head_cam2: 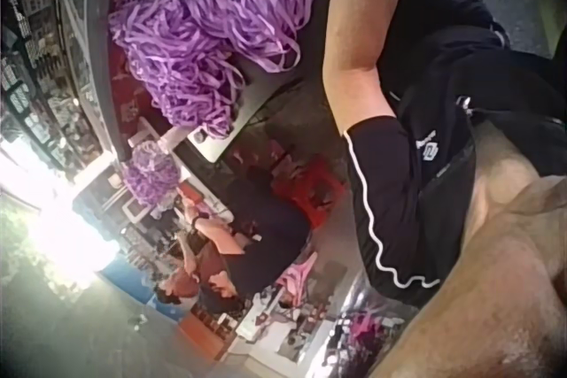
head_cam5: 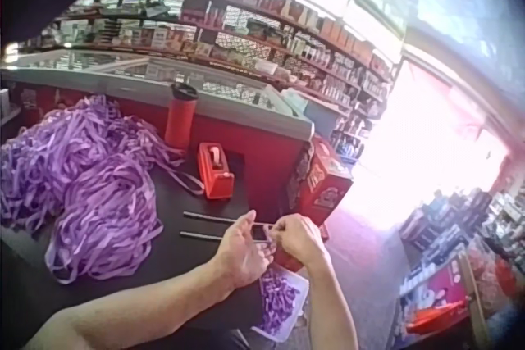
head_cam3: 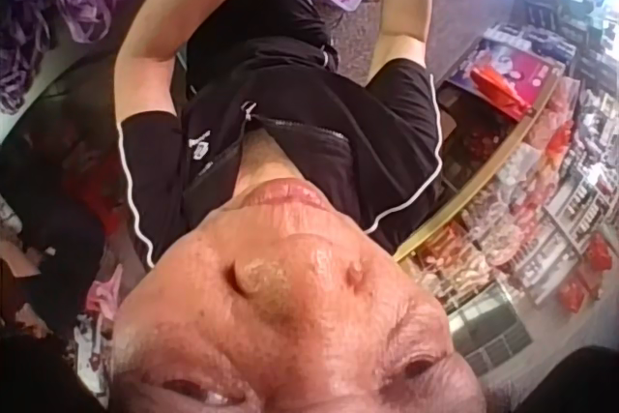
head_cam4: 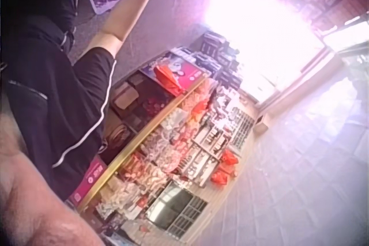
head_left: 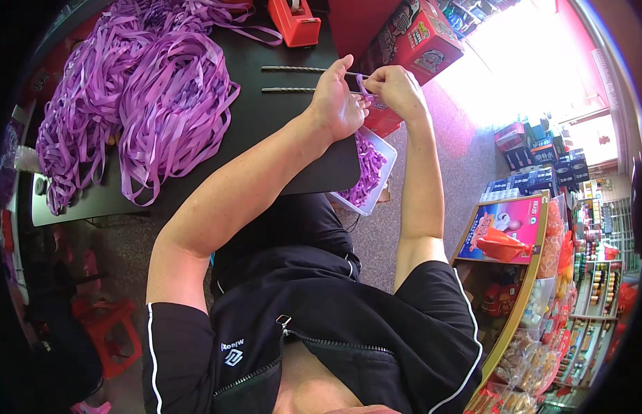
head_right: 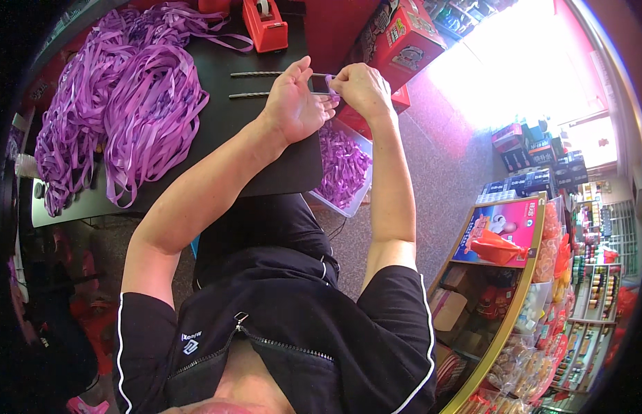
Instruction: Threading purple ribbons onto metal rods at a workbench in a retail setting.
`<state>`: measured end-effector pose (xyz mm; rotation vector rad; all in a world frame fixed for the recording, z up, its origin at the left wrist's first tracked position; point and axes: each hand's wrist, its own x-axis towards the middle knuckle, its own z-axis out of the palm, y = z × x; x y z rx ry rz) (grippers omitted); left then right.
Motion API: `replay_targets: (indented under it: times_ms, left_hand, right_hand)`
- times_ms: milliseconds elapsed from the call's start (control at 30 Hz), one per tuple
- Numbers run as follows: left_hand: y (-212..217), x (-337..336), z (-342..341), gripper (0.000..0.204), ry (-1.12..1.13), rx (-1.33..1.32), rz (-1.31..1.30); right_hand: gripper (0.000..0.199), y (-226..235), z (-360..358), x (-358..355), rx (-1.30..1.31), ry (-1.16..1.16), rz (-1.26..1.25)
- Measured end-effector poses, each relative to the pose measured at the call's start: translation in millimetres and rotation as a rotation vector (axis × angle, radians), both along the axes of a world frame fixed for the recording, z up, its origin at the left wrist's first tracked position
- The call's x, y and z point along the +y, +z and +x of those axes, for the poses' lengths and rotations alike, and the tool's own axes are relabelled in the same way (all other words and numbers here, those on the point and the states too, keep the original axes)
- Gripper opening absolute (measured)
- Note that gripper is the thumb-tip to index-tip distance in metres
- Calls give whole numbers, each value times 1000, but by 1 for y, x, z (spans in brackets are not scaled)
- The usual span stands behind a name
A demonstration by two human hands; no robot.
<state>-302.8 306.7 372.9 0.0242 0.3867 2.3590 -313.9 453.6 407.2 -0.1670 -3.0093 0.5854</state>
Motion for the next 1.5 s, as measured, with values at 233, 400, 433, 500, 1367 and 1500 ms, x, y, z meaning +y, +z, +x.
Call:
replay_targets:
  times_ms: [233,400,433,500,1367,1500]
  left_hand:
    - [0,0,-1,93,15,-20,-24]
    - [-1,0,-1,94,7,24,-33]
    - [0,-1,0,94,0,39,-32]
    - [1,-2,2,94,17,58,-32]
    - [6,-4,6,94,22,56,-46]
    - [3,-2,0,85,-18,69,-236]
  right_hand:
    - [20,22,-10,-22,-104,63,155]
    - [23,11,-23,4,-67,100,12]
    - [23,7,-24,14,-67,104,-34]
    - [27,-1,-23,26,-35,138,-88]
    - [31,-62,-26,35,-317,35,-1041]
    - [33,-71,-29,45,-344,17,-1044]
